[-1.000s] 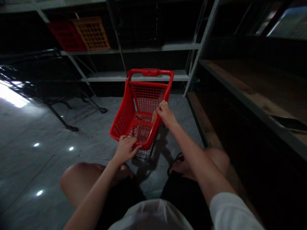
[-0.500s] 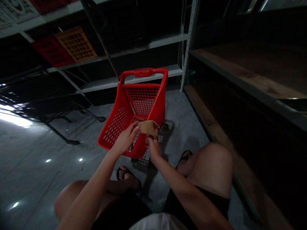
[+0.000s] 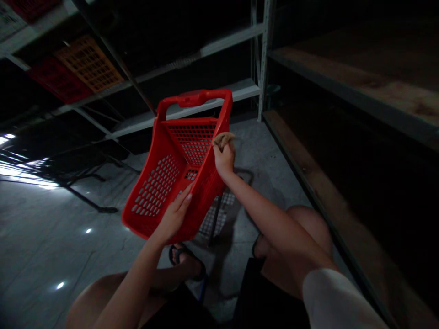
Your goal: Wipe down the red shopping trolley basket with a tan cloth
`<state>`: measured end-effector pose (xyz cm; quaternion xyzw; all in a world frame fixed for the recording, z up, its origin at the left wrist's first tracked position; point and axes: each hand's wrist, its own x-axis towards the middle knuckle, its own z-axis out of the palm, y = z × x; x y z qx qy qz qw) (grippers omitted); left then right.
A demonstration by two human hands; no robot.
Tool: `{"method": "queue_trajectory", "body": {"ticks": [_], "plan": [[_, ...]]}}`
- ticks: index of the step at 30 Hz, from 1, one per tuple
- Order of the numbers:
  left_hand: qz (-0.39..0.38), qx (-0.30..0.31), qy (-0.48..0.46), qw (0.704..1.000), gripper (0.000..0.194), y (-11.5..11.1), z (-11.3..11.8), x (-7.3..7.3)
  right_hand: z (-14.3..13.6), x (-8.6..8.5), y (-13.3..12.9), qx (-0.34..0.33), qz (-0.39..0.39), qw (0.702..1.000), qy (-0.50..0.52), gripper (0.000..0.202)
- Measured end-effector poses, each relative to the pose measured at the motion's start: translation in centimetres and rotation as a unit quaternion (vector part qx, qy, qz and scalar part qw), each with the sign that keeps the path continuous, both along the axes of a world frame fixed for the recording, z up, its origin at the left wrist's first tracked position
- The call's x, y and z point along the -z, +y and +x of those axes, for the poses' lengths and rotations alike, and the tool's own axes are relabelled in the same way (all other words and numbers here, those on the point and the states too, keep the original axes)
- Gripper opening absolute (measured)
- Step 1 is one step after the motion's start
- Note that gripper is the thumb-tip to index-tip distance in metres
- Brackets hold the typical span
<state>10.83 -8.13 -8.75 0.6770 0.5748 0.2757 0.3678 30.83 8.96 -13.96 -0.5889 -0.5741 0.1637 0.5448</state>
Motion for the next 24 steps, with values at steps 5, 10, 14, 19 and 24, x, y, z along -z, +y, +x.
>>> {"method": "queue_trajectory", "body": {"ticks": [5, 10, 14, 19, 24], "plan": [[0.000, -0.014, -0.010, 1.000, 0.056, 1.4, -0.3, 0.1, -4.9, 2.2, -10.0, -0.126, -0.068, 0.987, 0.078, 0.017], [-0.009, -0.040, 0.003, 0.999, 0.055, 3.1, -1.3, 0.5, -6.4, 1.5, -11.8, -0.226, -0.131, 0.957, 0.125, 0.006], [-0.001, -0.043, 0.030, 0.999, 0.055, 3.5, -2.2, 0.1, -3.2, 0.7, -4.4, -0.179, -0.130, 0.963, 0.154, 0.013], [0.006, -0.053, 0.052, 0.997, 0.053, 3.5, -2.7, -0.6, 0.6, 2.2, 4.7, 0.044, -0.039, 0.997, 0.050, 0.049], [-0.001, -0.065, 0.042, 0.997, 0.053, 3.8, -2.2, -0.5, -2.8, 2.2, 3.7, 0.010, -0.010, 1.000, 0.013, 0.043]]}}
